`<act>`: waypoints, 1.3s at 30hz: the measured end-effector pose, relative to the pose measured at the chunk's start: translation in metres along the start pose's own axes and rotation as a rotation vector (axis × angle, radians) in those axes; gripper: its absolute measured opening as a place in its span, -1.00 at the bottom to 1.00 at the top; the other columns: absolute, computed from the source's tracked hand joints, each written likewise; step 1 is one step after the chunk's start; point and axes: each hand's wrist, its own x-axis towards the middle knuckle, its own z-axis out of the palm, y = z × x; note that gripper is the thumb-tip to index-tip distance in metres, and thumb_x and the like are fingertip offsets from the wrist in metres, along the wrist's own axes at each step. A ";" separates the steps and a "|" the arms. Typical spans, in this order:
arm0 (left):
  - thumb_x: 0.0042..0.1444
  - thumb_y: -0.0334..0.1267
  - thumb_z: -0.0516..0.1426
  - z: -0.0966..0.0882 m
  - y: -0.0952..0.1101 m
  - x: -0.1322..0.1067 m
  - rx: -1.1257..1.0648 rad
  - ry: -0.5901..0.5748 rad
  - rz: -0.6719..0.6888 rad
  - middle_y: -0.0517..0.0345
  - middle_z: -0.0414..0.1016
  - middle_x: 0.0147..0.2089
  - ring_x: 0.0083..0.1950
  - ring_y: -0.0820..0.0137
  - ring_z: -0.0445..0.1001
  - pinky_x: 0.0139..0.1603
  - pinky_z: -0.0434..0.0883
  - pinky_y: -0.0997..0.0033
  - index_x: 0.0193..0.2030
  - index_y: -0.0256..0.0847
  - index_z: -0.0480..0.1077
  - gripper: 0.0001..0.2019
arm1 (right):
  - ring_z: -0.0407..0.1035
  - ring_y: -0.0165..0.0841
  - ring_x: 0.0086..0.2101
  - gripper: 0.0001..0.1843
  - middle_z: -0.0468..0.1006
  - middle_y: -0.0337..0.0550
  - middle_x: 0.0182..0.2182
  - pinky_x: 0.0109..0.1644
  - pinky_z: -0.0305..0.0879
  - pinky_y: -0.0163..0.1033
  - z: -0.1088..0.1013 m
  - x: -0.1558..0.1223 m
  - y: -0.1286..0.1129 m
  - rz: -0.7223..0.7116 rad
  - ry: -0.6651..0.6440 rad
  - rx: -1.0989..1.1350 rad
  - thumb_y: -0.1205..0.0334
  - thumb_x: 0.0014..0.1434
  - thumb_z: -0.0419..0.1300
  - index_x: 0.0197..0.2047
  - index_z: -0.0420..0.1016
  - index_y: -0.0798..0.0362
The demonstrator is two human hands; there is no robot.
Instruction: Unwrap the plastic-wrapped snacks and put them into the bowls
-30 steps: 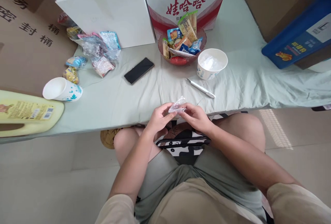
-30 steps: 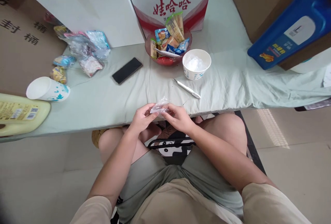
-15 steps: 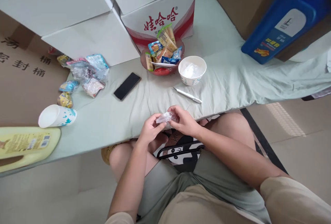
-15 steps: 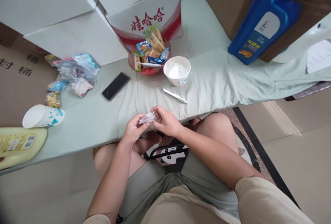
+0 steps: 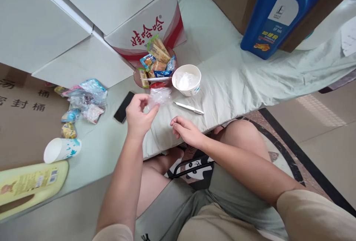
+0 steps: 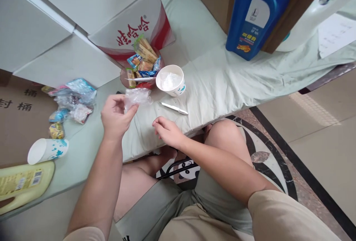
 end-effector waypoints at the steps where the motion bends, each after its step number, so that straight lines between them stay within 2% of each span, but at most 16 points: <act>1: -0.03 -0.26 0.28 0.006 0.011 0.012 0.054 -0.059 0.082 0.19 0.39 -0.31 -0.26 0.41 0.41 -0.14 0.41 0.38 -0.32 -0.16 0.32 -0.79 | 0.30 -0.47 -0.49 -0.85 0.42 -0.34 -0.45 -0.32 0.23 -0.31 0.000 0.001 -0.001 0.003 -0.011 -0.001 0.15 0.29 0.02 -0.24 0.32 0.01; 4: -0.04 -0.39 0.24 0.032 0.038 0.042 0.238 -0.148 0.231 0.15 0.36 -0.28 -0.15 0.32 0.42 0.00 0.40 0.30 -0.39 -0.16 0.26 -0.81 | 0.28 -0.47 -0.50 -0.86 0.42 -0.33 -0.47 -0.36 0.19 -0.33 -0.001 0.002 -0.002 0.011 -0.035 -0.003 0.22 0.28 0.01 -0.27 0.35 0.03; 7: -0.05 -0.47 0.20 0.066 0.044 0.067 0.331 -0.279 0.255 0.10 0.37 -0.22 -0.03 0.22 0.43 0.11 0.35 0.23 -0.37 -0.18 0.31 -0.83 | 0.27 -0.48 -0.52 -0.85 0.42 -0.33 -0.48 -0.39 0.16 -0.34 -0.002 0.003 -0.003 0.027 -0.042 -0.004 0.23 0.29 0.02 -0.29 0.36 0.03; 11: -0.10 -0.49 0.20 0.106 0.032 0.093 0.474 -0.642 0.176 0.09 0.41 -0.32 -0.13 0.18 0.48 0.05 0.36 0.21 -0.39 -0.19 0.39 -0.86 | 0.26 -0.49 -0.51 -0.87 0.41 -0.33 -0.47 -0.39 0.17 -0.36 -0.004 0.003 -0.004 0.032 -0.062 -0.016 0.32 0.25 0.02 -0.29 0.37 0.04; 13: -0.11 -0.46 0.20 0.115 0.024 0.106 0.504 -0.864 0.124 0.12 0.43 -0.41 -0.23 0.21 0.48 -0.02 0.37 0.25 -0.43 -0.18 0.44 -0.89 | 0.27 -0.48 -0.49 -0.86 0.41 -0.32 -0.46 -0.38 0.18 -0.36 -0.005 0.003 -0.005 0.035 -0.071 -0.030 0.35 0.24 0.01 -0.29 0.38 0.03; 15: -0.13 -0.44 0.20 0.117 0.018 0.118 0.455 -1.011 0.046 0.18 0.45 -0.46 -0.29 0.26 0.48 -0.07 0.39 0.30 -0.44 -0.16 0.50 -0.88 | 0.27 -0.46 -0.48 -0.85 0.42 -0.32 -0.45 -0.37 0.19 -0.35 -0.005 0.003 -0.006 0.046 -0.081 -0.043 0.35 0.24 0.01 -0.29 0.38 0.03; 19: -0.22 -0.47 0.23 0.123 0.002 0.134 0.345 -1.030 -0.086 0.23 0.41 -0.51 -0.27 0.24 0.50 -0.05 0.41 0.26 -0.46 -0.15 0.53 -0.84 | 0.28 -0.44 -0.44 -0.85 0.42 -0.30 -0.45 -0.33 0.20 -0.35 -0.005 0.003 -0.008 0.030 -0.086 -0.067 0.37 0.22 0.01 -0.31 0.38 0.03; 24: -0.32 -0.50 0.30 0.159 -0.021 0.126 0.482 -0.927 -0.025 0.16 0.35 -0.53 -0.17 0.09 0.53 0.07 0.42 0.07 -0.60 -0.19 0.36 -0.79 | 0.26 -0.45 -0.45 -0.86 0.39 -0.31 -0.47 -0.32 0.20 -0.35 -0.004 0.006 -0.007 0.020 -0.082 -0.049 0.37 0.22 0.02 -0.33 0.37 0.03; 27: -0.31 -0.45 0.33 0.169 -0.019 0.124 0.560 -0.930 -0.011 0.13 0.38 -0.52 -0.17 0.08 0.55 0.05 0.43 0.05 -0.63 -0.21 0.31 -0.75 | 0.25 -0.47 -0.48 -0.87 0.38 -0.31 -0.48 -0.36 0.19 -0.36 -0.004 0.007 -0.004 0.026 -0.082 -0.025 0.36 0.22 0.04 -0.33 0.37 0.04; 29: -0.30 -0.42 0.36 0.159 -0.003 0.128 0.511 -0.988 -0.019 0.17 0.40 -0.52 -0.22 0.14 0.55 0.03 0.44 0.07 -0.58 -0.22 0.38 -0.79 | 0.24 -0.48 -0.50 -0.89 0.37 -0.32 -0.49 -0.39 0.17 -0.37 -0.004 0.007 -0.002 0.044 -0.075 0.006 0.35 0.22 0.04 -0.33 0.37 0.04; 31: -0.23 -0.37 0.36 0.136 0.021 0.133 0.417 -1.021 -0.042 0.21 0.44 -0.50 -0.27 0.24 0.53 0.00 0.45 0.15 -0.49 -0.22 0.48 -0.85 | 0.24 -0.49 -0.52 -0.90 0.36 -0.33 -0.51 -0.41 0.16 -0.38 -0.005 0.007 -0.001 0.052 -0.064 0.034 0.33 0.21 0.05 -0.32 0.37 0.05; 32: -0.15 -0.34 0.34 0.120 0.034 0.135 0.374 -0.977 -0.035 0.22 0.46 -0.46 -0.28 0.29 0.52 -0.02 0.45 0.20 -0.41 -0.21 0.51 -0.87 | 0.24 -0.49 -0.52 -0.90 0.35 -0.34 -0.52 -0.41 0.17 -0.38 -0.006 0.007 -0.001 0.048 -0.057 0.039 0.32 0.21 0.06 -0.33 0.37 0.05; 34: 0.05 -0.32 0.24 0.084 0.054 0.132 0.381 -0.666 0.036 0.22 0.49 -0.37 -0.29 0.39 0.49 -0.03 0.43 0.27 -0.27 -0.25 0.53 -0.89 | 0.25 -0.49 -0.52 -0.91 0.35 -0.34 -0.53 -0.40 0.18 -0.37 -0.008 0.005 -0.001 0.032 -0.051 0.041 0.31 0.20 0.07 -0.34 0.37 0.05; 36: 0.16 -0.36 0.12 0.043 0.058 0.122 0.400 -0.311 0.133 0.21 0.47 -0.34 -0.29 0.48 0.42 -0.05 0.39 0.34 -0.22 -0.34 0.49 -0.86 | 0.25 -0.49 -0.52 -0.89 0.35 -0.34 -0.53 -0.39 0.19 -0.37 -0.009 0.004 -0.001 0.028 -0.054 0.044 0.29 0.21 0.07 -0.35 0.37 0.05; 37: 0.19 -0.35 0.09 0.023 0.053 0.113 0.390 -0.200 0.154 0.22 0.45 -0.36 -0.32 0.52 0.38 -0.09 0.38 0.40 -0.24 -0.37 0.46 -0.86 | 0.26 -0.49 -0.53 -0.88 0.35 -0.34 -0.52 -0.38 0.20 -0.37 -0.010 0.003 0.000 0.028 -0.056 0.044 0.28 0.22 0.06 -0.35 0.36 0.05; 39: 0.21 -0.30 0.08 -0.018 0.028 0.090 0.378 -0.121 0.083 0.24 0.43 -0.40 -0.35 0.52 0.37 -0.18 0.35 0.47 -0.29 -0.32 0.42 -0.86 | 0.26 -0.49 -0.53 -0.87 0.36 -0.34 -0.51 -0.39 0.21 -0.36 -0.010 0.001 0.000 0.021 -0.061 0.028 0.24 0.23 0.05 -0.34 0.36 0.05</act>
